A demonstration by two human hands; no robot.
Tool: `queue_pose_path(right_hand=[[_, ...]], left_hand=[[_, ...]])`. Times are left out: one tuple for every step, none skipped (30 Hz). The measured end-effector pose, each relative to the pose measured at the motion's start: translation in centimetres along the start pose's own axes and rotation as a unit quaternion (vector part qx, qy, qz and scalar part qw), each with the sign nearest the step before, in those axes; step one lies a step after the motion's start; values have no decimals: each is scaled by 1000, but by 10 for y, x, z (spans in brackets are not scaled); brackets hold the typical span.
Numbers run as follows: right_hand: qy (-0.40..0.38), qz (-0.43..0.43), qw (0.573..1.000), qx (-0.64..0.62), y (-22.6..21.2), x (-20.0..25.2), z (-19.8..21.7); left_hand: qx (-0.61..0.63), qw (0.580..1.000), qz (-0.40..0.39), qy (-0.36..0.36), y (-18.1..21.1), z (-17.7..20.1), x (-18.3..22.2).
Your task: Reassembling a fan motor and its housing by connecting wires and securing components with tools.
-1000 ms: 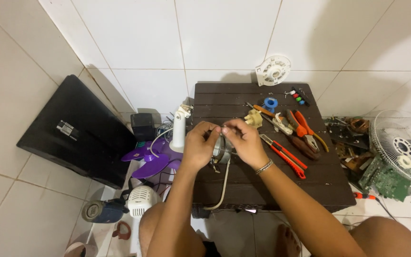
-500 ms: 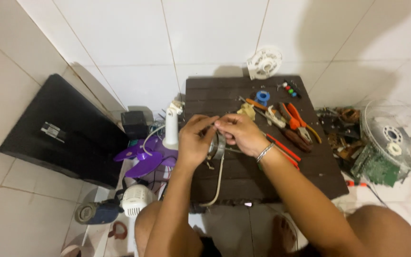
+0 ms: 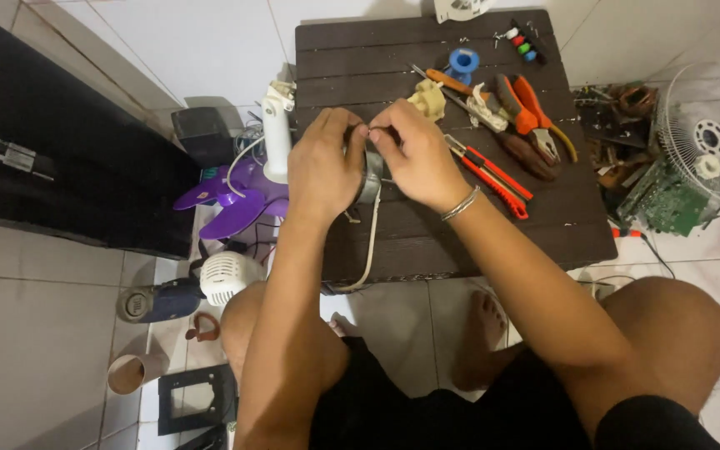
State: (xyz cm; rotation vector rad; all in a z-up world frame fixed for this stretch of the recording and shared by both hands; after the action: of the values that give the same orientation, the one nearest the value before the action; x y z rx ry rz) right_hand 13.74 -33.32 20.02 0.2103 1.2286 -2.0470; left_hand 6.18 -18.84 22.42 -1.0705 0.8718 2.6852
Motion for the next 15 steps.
queue_pose_path(right_hand=[[31,56,997,44,-6,1,2],[62,111,988,88,-13,1,3],[62,109,988,88,-8,3,0],[85,117,986,84,-5,4,-2],[109,128,982,80,-2,4,-4],[110,128,983,78,-5,4,-4],[100,107,989,32,-8,5,-3],[90,85,992,-15,-10,6,-3],[91,85,992,-16,-7,6,-2],[83,73,994,-11,-4,6,-2],[76,63,995,-6,-1,5,-2],[77,65,995,-7,-1,7,-1],[90,76,993,6,-3,9,-1],[102,86,991,19,-6,10,0],[105,93,990,16,-3,11,-1]], left_hand=[[-32,999,-3,-11,-1,-2,0],[-64,998,-6,-22,-2,-4,-1],[-64,998,-5,-24,-4,-6,0],[-81,996,-21,-17,-4,-8,0],[-101,994,-38,-9,-6,-9,-1],[-103,994,-38,-9,-5,-8,-2],[-96,994,-47,-4,-4,-8,-2],[-88,995,-55,1,-3,-7,-3],[-89,994,-56,1,-3,-6,-3],[-83,995,-60,-3,-2,-4,-4],[-77,995,-65,-6,-1,-3,-6],[-79,995,-67,-6,-2,-3,-6],[-62,996,-71,-5,-3,-3,-6],[-45,996,-74,-4,-3,-1,-6],[-51,996,-78,1,-4,-3,-5]])
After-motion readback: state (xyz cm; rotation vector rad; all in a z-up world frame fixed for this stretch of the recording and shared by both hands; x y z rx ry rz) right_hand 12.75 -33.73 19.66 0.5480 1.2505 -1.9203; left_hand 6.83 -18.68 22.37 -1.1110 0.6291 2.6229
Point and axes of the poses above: each hand's wrist, its own x-axis away from the middle knuckle, its own z-axis out of the back of the hand, y = z × x, the point moved 2 cm from there along -x, towards the middle knuckle, and after that the axes turned 5 degrees about -z, right-handed, at the moved point
